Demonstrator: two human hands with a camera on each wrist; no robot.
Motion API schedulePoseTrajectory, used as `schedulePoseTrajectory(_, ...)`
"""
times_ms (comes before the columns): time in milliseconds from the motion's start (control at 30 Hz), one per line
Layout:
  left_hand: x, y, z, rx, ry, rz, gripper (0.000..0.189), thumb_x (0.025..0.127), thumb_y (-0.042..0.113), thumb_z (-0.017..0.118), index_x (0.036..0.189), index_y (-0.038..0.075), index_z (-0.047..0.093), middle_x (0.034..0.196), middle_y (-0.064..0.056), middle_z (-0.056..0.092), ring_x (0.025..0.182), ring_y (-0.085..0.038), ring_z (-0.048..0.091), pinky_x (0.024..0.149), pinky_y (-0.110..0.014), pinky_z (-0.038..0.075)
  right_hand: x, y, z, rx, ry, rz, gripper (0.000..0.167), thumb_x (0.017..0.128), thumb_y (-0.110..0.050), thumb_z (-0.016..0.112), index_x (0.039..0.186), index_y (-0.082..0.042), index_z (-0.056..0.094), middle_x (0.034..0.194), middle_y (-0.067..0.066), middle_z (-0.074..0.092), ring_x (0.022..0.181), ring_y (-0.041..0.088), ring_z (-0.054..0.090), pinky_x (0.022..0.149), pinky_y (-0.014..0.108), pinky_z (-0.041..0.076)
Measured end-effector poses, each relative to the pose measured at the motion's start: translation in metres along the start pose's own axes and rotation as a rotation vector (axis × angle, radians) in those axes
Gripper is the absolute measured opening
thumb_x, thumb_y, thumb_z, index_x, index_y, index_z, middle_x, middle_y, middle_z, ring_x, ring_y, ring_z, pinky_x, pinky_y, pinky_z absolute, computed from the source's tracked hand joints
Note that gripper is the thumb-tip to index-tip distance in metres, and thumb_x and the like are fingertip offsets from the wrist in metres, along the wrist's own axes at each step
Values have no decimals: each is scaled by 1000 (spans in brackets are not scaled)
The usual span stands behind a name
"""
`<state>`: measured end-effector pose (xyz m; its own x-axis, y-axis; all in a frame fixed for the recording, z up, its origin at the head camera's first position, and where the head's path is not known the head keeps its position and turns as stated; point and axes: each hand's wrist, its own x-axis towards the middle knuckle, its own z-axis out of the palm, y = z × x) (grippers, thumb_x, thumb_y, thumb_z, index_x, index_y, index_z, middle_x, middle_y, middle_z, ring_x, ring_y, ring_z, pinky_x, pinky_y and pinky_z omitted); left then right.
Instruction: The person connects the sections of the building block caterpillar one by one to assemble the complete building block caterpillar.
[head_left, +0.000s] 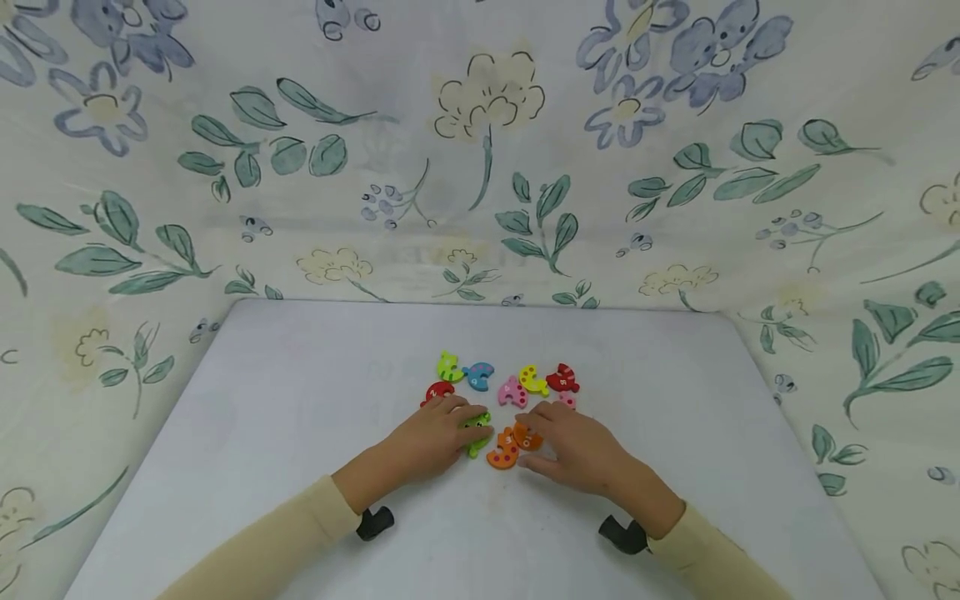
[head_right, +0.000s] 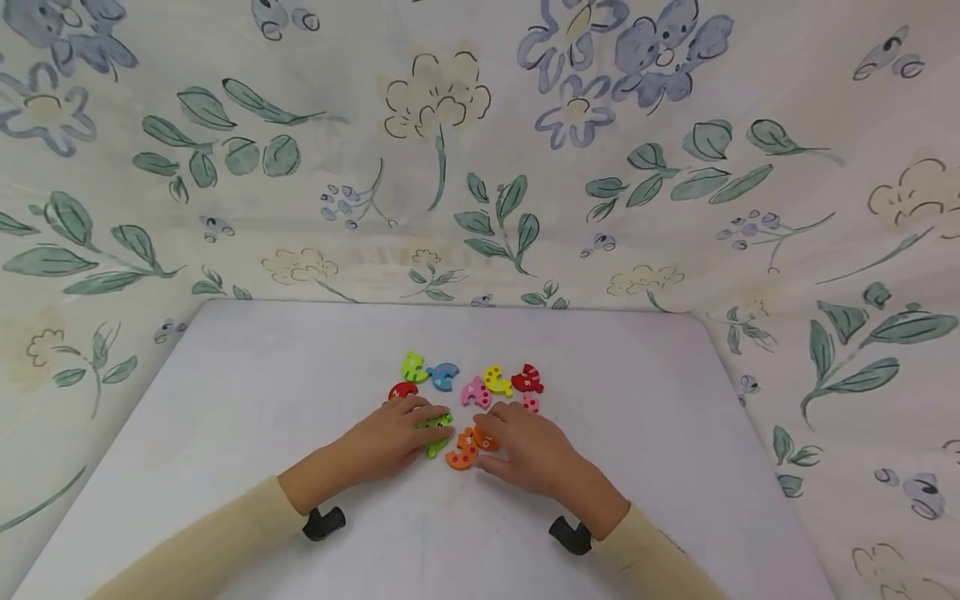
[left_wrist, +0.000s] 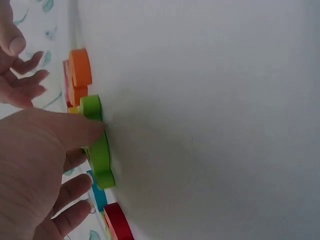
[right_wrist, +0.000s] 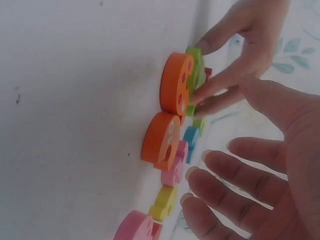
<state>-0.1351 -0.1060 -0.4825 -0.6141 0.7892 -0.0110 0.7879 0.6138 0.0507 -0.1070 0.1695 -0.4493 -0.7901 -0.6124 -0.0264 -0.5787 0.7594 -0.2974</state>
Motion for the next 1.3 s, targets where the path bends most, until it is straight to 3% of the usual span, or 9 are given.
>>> schedulePoseTrajectory(167, -11, 6, 4, -40, 57, -85, 45, 91, 32, 84, 134, 23, 73, 134, -7, 63, 125, -27, 56, 106, -44, 48, 2, -3, -2, -11, 5, -1, 56, 90, -42, 82, 138, -15, 67, 122, 1, 67, 114, 19, 63, 89, 37, 59)
schedulePoseTrajectory(400, -38, 12, 5, -163, 77, -254, 45, 85, 35, 89, 125, 18, 77, 125, -10, 63, 113, -27, 59, 97, -43, 54, 9, -6, -3, -1, -19, -13, 59, 90, -41, 82, 140, -14, 66, 126, 4, 67, 117, 22, 61, 87, 39, 59)
schedulePoseTrajectory(567, -61, 5, 13, -219, 131, -407, 50, 81, 40, 91, 123, 17, 75, 115, -5, 59, 101, -20, 54, 86, -35, 55, 19, -9, -7, -3, -7, 1, 61, 89, -38, 84, 141, -13, 65, 132, 6, 66, 122, 25, 61, 90, 41, 59)
schedulePoseTrajectory(700, -80, -5, 17, -292, 140, -556, 55, 80, 42, 92, 124, 16, 72, 118, -4, 57, 103, -19, 53, 86, -34, 54, 33, -13, -10, 11, -15, -24, 59, 91, -38, 81, 142, -12, 64, 135, 6, 65, 124, 25, 60, 93, 42, 57)
schedulePoseTrajectory(800, -92, -11, 16, -365, 137, -626, 59, 79, 42, 93, 126, 15, 72, 121, -4, 57, 106, -21, 54, 91, -38, 54, 45, -19, -11, 29, -39, -37, 58, 93, -38, 80, 142, -11, 64, 136, 7, 64, 126, 26, 58, 96, 41, 56)
schedulePoseTrajectory(967, -107, -18, 12, -478, 140, -640, 60, 81, 34, 92, 133, 13, 70, 126, -5, 57, 113, -23, 57, 101, -45, 50, 74, -31, -12, 19, -117, -18, 59, 95, -37, 78, 146, -14, 61, 141, 5, 61, 131, 24, 54, 101, 41, 53)
schedulePoseTrajectory(1067, -112, -19, 15, -548, 165, -642, 56, 83, 27, 91, 133, 13, 71, 128, -6, 56, 113, -23, 57, 100, -46, 50, 95, -40, -9, -25, -169, -17, 55, 97, -35, 77, 147, -17, 61, 142, 4, 60, 131, 23, 54, 101, 39, 53)
schedulePoseTrajectory(1300, -118, -16, 31, -633, 301, -666, 51, 83, 24, 91, 130, 21, 72, 127, -3, 55, 110, -20, 55, 96, -47, 49, 136, -53, 11, -158, -209, -113, 44, 100, -26, 73, 143, -24, 64, 145, 1, 59, 129, 23, 53, 99, 35, 53)
